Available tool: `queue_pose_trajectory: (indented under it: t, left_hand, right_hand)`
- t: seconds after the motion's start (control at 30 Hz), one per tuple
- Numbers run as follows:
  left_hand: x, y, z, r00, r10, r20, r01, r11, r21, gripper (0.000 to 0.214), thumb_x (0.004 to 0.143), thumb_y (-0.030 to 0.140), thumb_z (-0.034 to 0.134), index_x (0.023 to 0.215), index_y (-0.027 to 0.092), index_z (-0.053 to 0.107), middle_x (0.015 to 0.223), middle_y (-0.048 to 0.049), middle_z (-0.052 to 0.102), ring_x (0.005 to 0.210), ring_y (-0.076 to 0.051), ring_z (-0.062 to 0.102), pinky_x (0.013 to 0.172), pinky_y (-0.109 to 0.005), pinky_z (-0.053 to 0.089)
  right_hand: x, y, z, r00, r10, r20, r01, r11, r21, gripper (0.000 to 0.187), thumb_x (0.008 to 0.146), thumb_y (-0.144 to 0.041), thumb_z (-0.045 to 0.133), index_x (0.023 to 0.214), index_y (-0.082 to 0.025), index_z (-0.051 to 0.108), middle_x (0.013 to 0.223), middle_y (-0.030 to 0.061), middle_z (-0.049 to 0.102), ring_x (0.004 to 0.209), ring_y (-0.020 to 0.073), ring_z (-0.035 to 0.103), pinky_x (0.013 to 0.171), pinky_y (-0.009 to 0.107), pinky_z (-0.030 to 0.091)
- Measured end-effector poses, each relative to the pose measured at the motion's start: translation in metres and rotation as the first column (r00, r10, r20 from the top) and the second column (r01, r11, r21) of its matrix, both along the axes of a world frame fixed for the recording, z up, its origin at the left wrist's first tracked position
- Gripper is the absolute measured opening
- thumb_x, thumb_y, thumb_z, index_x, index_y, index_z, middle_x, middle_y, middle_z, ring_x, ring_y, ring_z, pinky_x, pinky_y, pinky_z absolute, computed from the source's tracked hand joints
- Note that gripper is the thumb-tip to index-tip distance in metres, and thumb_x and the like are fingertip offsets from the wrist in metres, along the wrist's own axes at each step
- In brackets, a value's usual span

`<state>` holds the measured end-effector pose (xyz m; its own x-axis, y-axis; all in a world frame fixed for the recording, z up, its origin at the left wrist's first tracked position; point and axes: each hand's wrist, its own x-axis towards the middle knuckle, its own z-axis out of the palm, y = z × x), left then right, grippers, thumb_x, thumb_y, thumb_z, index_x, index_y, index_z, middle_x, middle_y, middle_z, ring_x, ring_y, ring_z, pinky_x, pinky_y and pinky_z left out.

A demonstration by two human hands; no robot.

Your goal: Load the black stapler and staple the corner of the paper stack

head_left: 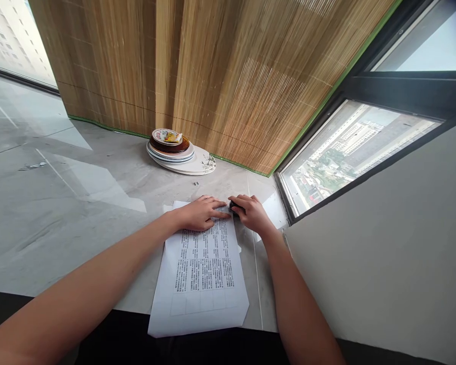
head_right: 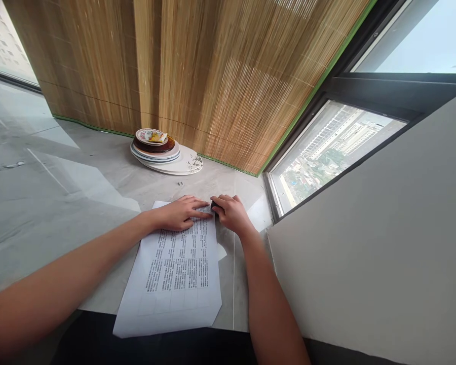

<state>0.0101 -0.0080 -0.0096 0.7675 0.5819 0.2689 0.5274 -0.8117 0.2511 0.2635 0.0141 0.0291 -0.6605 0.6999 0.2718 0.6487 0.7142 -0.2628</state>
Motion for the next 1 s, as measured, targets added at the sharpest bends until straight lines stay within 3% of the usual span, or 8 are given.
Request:
queue_pose_trajectory:
  t: [0.2,0.43,0.7,0.87,1.0]
  left_hand:
    - [0.0,-0.002,0.003,1.0,0.007,-0.027,-0.007,1.0,0.0,0.06,0.089,0.015,0.056,0.144,0.039,0.06,0.159,-0.0061,0.048,0.142,-0.03,0.045,0.119,-0.052,0.03]
    - [0.001,-0.003,0.005,1.0,0.017,-0.021,-0.017,1.0,-0.003,0.058,0.09,0.016,0.056,0.143,0.039,0.062,0.158,-0.0065,0.049,0.14,-0.03,0.047,0.119,-0.053,0.031]
    - [0.001,-0.001,0.003,1.0,0.016,-0.016,-0.016,1.0,0.001,0.057,0.091,0.016,0.056,0.142,0.039,0.063,0.156,-0.0058,0.051,0.14,-0.029,0.047,0.119,-0.052,0.03]
    - [-0.001,-0.001,0.004,1.0,0.013,-0.009,-0.013,1.0,0.0,0.061,0.088,0.013,0.057,0.143,0.04,0.062,0.158,-0.0055,0.048,0.143,-0.029,0.045,0.12,-0.052,0.031]
    - [-0.003,-0.001,0.006,1.0,0.008,0.002,-0.008,1.0,-0.026,0.059,0.089,0.014,0.057,0.142,0.04,0.063,0.161,-0.006,0.045,0.144,-0.03,0.044,0.12,-0.052,0.031]
  right_hand:
    - [-0.004,-0.002,0.001,0.999,-0.038,0.022,0.038,0.999,0.01,0.02,0.1,-0.018,0.054,0.113,-0.026,0.067,0.095,0.0017,0.071,0.098,0.0222,0.064,0.084,0.035,0.033]
    - [-0.008,-0.004,0.002,0.995,-0.088,0.039,0.088,0.996,-0.012,0.021,0.099,-0.016,0.056,0.112,-0.027,0.068,0.095,0.0006,0.07,0.099,0.0212,0.063,0.085,0.035,0.033]
    - [-0.016,-0.006,0.004,0.98,-0.154,0.124,0.152,0.988,0.025,0.019,0.095,-0.018,0.06,0.103,-0.03,0.073,0.109,0.0033,0.065,0.107,0.0235,0.057,0.082,0.037,0.035]
    - [-0.02,-0.01,0.005,0.971,-0.134,0.197,0.12,0.989,0.081,0.023,0.093,-0.016,0.061,0.107,-0.029,0.073,0.109,0.0058,0.065,0.106,0.0248,0.056,0.084,0.038,0.037]
    - [0.001,-0.003,0.004,0.996,-0.076,0.036,0.076,0.997,0.014,0.04,0.093,-0.023,0.066,0.133,-0.029,0.064,0.119,0.006,0.067,0.109,0.0249,0.059,0.09,0.037,0.043]
